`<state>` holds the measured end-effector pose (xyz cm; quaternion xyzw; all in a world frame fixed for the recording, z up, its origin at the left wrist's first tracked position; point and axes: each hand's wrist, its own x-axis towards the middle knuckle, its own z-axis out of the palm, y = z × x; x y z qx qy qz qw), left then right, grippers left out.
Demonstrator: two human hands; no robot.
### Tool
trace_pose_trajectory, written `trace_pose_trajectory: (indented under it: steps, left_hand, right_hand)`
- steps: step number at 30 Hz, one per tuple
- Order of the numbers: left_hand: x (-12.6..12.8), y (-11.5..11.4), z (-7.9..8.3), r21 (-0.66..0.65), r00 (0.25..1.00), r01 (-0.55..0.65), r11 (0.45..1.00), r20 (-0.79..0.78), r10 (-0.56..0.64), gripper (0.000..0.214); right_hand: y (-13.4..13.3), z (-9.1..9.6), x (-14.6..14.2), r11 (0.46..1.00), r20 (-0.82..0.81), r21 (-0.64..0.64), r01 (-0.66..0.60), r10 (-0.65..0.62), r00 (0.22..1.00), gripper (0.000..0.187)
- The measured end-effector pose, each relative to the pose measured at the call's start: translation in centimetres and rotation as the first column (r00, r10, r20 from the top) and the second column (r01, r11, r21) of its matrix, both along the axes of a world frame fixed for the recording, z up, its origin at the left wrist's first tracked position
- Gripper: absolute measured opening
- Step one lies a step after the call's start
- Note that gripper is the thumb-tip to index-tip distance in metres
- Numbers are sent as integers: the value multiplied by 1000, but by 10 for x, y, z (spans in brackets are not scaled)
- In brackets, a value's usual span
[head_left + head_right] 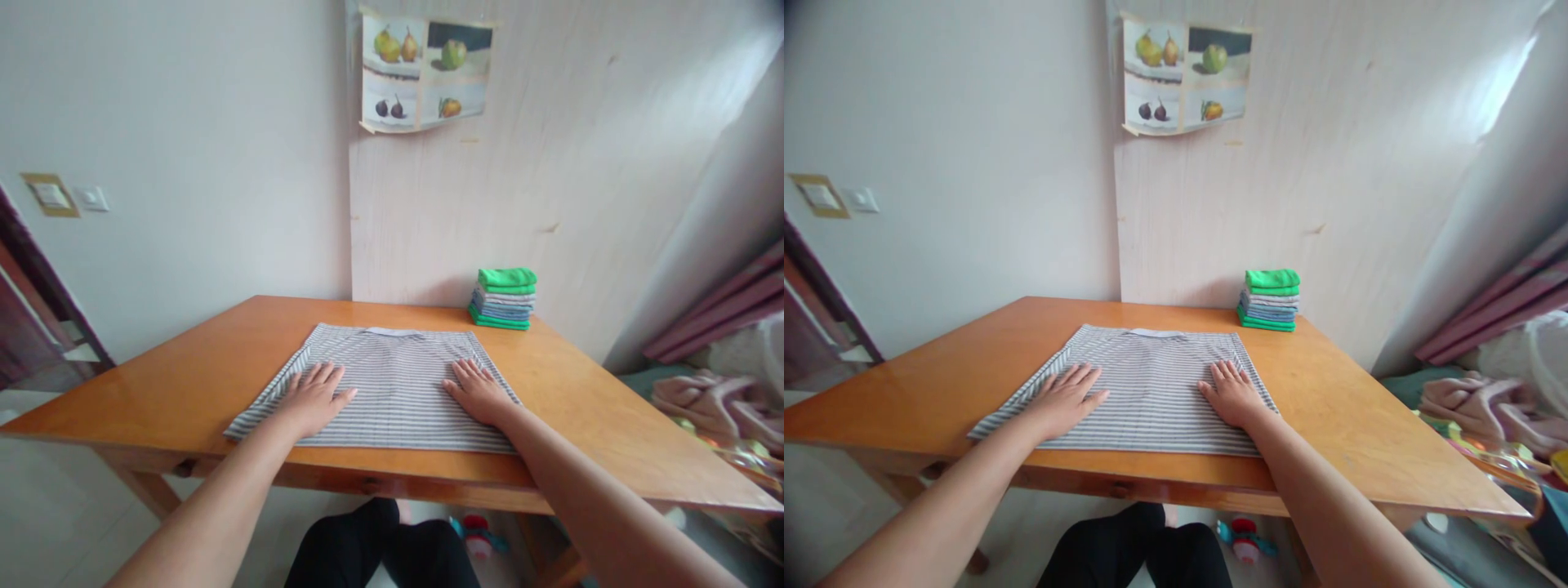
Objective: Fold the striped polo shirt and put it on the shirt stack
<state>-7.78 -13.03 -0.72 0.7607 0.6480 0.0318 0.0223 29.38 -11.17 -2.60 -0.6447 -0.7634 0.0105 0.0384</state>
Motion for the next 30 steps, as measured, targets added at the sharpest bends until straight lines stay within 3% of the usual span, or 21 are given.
trace_pose_trajectory:
  steps: [6, 10, 15, 19, 23, 30]
  left_hand:
    - [-1, 4, 0, -19, 1000, 7, 1000, 5, -7, 84]
    - [11, -4, 7, -25, 1000, 11, 1000, 16, -11, 85]
    - [50, -29, 9, 26, 987, 154, 988, 44, -155, 83]
    - [69, -44, -1, 42, 975, 211, 977, 67, -214, 79]
    - [71, -50, -6, 62, 970, 228, 972, 75, -232, 78]
    - [55, -46, 6, 7, 969, 221, 975, 113, -220, 82]
  right_hand:
    - [2, 3, -2, 1000, 6, -17, 4, -4, 1000, 77]
    - [-11, 15, -20, 1000, -19, -16, 21, -21, 1000, 77]
    - [-45, 21, -70, 975, -56, 38, -217, 219, 974, 74]
    - [-63, 11, -94, 959, -53, 74, -274, 278, 959, 73]
    - [-65, 4, -93, 959, -51, 93, -269, 275, 960, 72]
    - [-57, 6, -79, 956, -56, 51, -290, 293, 955, 76]
